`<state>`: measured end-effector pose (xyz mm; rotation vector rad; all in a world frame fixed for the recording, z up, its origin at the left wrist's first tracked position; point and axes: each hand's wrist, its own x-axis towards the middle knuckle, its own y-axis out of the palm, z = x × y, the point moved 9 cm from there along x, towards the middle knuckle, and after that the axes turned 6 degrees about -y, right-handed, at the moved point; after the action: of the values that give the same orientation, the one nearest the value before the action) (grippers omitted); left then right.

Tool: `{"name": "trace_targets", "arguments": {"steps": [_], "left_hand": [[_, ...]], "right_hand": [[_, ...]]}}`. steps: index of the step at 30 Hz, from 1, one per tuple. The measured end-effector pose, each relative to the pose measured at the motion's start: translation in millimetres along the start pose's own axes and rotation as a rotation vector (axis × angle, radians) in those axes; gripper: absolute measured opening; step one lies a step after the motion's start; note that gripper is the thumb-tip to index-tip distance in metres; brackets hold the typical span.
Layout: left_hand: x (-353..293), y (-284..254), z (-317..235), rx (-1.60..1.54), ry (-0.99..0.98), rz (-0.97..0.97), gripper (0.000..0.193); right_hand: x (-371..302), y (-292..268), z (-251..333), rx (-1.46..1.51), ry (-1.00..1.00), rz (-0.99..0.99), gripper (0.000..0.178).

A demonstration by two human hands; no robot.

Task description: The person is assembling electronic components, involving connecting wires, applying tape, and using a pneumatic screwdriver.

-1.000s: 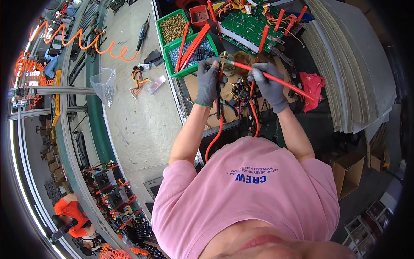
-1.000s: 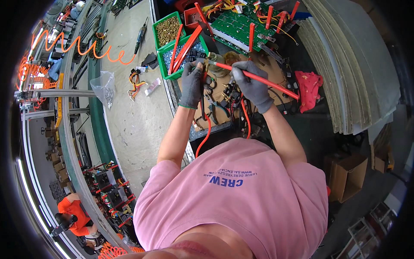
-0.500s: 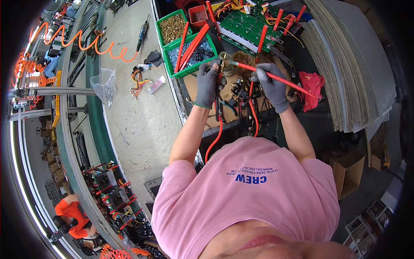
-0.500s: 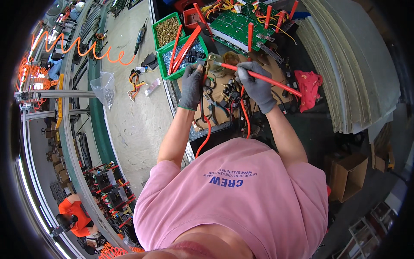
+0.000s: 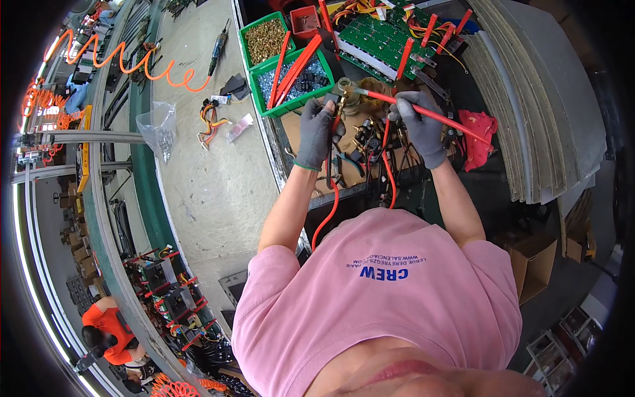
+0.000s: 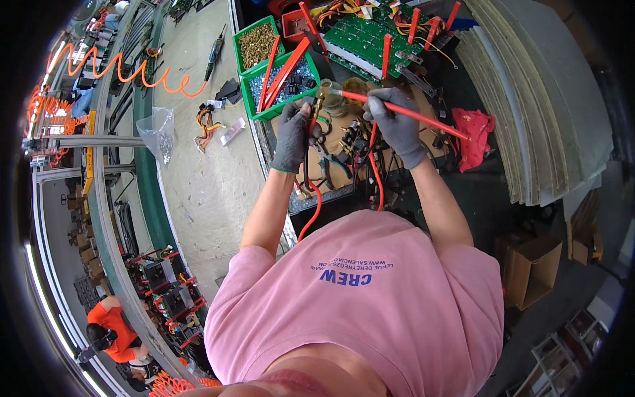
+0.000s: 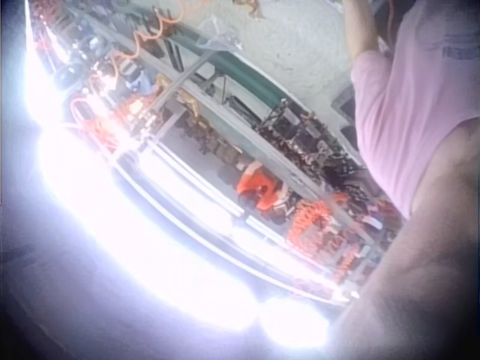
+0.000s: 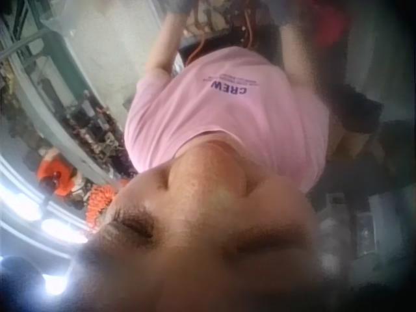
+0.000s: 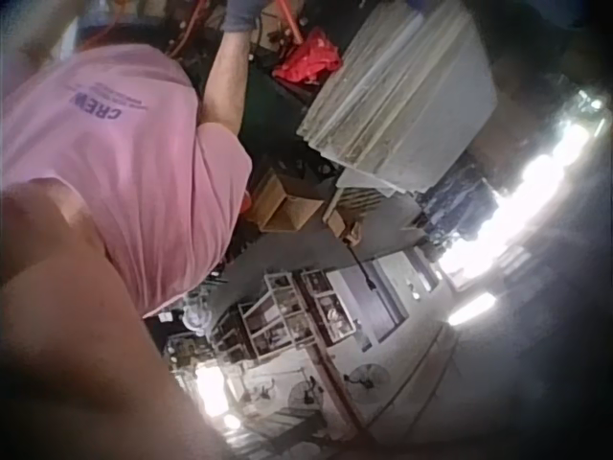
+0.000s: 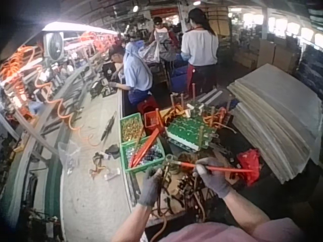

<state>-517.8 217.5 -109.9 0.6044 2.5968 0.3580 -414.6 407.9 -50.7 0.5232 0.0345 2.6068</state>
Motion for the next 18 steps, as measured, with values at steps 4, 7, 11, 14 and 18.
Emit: {"name": "trace_targets", "arguments": {"steps": [4,7,11,14,18], "left_hand": [[-2,-4,-2,0.008,0.004,-0.011,0.022],[1,-3,1,0.011,-0.001,0.008,0.022],[-3,-2,-2,0.025,0.012,0.007,0.022],[-4,-7,-2,0.035,0.026,-0.001,0.022],[-7,-12,-1,0.023,0.014,-0.014,0.024]], "right_hand": [[2,0,10,-0.032,-0.026,-0.022,0.009],[1,3,6,-0.009,-0.020,-0.011,0.009],[2,-1,9,-0.141,-0.038,0.028,0.012],[4,-14,-1,-0.068,0.017,-0.022,0.013],[18,-31,-5,-0.111,0.049,-0.031,0.015]]}}
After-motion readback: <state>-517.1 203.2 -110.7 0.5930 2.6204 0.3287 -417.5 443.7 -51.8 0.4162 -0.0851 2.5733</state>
